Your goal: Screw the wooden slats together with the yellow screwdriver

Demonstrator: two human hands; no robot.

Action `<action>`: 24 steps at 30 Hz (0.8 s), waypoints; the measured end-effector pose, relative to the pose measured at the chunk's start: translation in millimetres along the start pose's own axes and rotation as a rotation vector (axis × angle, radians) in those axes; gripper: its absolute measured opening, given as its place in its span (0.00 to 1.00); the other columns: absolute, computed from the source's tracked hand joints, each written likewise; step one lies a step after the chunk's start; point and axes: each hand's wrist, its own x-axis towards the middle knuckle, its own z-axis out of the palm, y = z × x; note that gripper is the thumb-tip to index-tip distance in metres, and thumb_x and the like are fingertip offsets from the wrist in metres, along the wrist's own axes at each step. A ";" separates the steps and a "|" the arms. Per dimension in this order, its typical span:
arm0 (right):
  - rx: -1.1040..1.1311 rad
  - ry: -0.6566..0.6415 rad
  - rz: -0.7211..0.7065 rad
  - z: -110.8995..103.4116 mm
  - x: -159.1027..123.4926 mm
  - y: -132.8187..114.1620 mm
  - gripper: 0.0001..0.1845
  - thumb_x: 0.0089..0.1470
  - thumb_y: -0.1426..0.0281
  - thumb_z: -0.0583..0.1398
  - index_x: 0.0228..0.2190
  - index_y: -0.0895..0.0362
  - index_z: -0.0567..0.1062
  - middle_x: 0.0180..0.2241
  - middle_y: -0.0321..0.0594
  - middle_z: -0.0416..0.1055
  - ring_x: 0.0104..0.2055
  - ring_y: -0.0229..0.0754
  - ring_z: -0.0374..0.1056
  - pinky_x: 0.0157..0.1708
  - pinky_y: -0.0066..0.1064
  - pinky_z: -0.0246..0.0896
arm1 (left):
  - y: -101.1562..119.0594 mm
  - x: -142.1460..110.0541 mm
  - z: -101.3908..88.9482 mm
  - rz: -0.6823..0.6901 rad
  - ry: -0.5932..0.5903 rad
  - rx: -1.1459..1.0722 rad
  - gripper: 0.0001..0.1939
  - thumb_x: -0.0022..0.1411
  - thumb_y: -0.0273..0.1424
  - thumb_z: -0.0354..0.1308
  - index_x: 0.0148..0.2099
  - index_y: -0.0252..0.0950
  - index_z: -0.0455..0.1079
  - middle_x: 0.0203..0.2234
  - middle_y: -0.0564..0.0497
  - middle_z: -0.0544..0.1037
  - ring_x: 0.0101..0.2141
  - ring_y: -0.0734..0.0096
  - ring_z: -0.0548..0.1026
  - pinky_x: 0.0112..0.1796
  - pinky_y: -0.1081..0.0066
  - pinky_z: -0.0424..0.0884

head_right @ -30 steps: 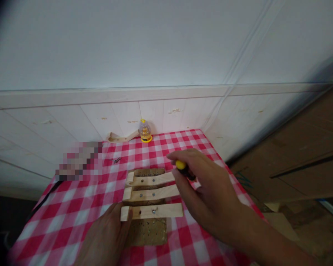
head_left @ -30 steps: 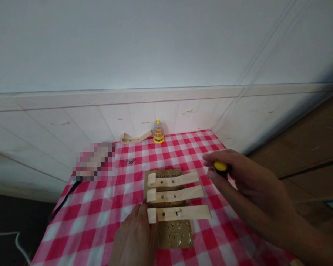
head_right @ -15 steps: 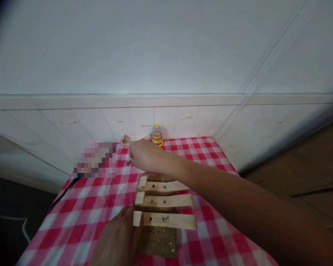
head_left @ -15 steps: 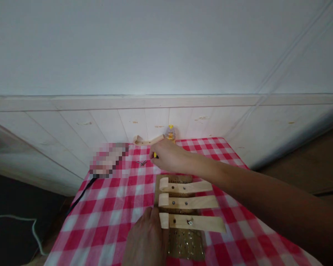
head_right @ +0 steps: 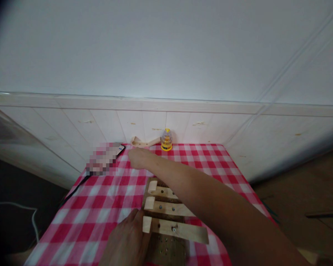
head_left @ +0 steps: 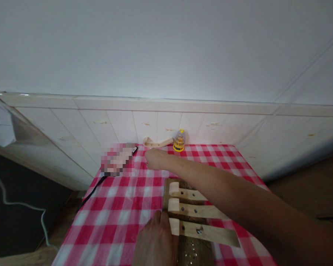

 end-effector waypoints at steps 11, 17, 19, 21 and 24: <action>0.015 0.099 -0.030 -5.9 -7.3 -8.8 0.12 0.63 0.79 0.62 0.46 0.68 0.83 0.45 0.61 0.85 0.45 0.52 0.82 0.42 0.34 0.74 | -1.5 -0.2 3.4 0.003 0.006 0.028 0.19 0.67 0.22 0.50 0.56 0.32 0.76 0.52 0.38 0.83 0.49 0.53 0.83 0.49 0.61 0.76; 0.076 0.229 -0.019 -23.1 -37.2 -0.2 0.12 0.63 0.78 0.60 0.45 0.67 0.83 0.47 0.60 0.84 0.43 0.49 0.80 0.36 0.31 0.69 | -7.6 1.1 7.8 0.058 0.018 0.003 0.18 0.71 0.24 0.47 0.54 0.32 0.75 0.51 0.38 0.83 0.50 0.53 0.82 0.50 0.60 0.75; 0.104 0.268 -0.007 -28.4 -56.9 5.4 0.12 0.64 0.78 0.60 0.43 0.64 0.84 0.45 0.54 0.85 0.43 0.47 0.80 0.39 0.31 0.68 | -7.8 0.5 5.6 0.053 0.011 -0.013 0.18 0.72 0.25 0.46 0.55 0.33 0.75 0.51 0.38 0.82 0.49 0.54 0.83 0.49 0.61 0.75; 0.209 0.344 -0.021 -33.3 -82.9 10.3 0.11 0.62 0.79 0.62 0.39 0.61 0.85 0.41 0.49 0.86 0.42 0.45 0.80 0.42 0.30 0.68 | -6.4 -0.5 3.1 0.048 0.002 -0.020 0.18 0.73 0.25 0.46 0.55 0.34 0.75 0.52 0.38 0.82 0.49 0.54 0.83 0.48 0.61 0.76; 0.287 0.408 -0.011 -38.6 -129.8 11.6 0.12 0.58 0.81 0.63 0.36 0.58 0.86 0.39 0.44 0.87 0.40 0.42 0.80 0.42 0.29 0.67 | -2.5 -1.7 1.0 0.024 -0.005 -0.004 0.18 0.72 0.23 0.47 0.55 0.34 0.75 0.52 0.39 0.82 0.50 0.54 0.83 0.48 0.60 0.76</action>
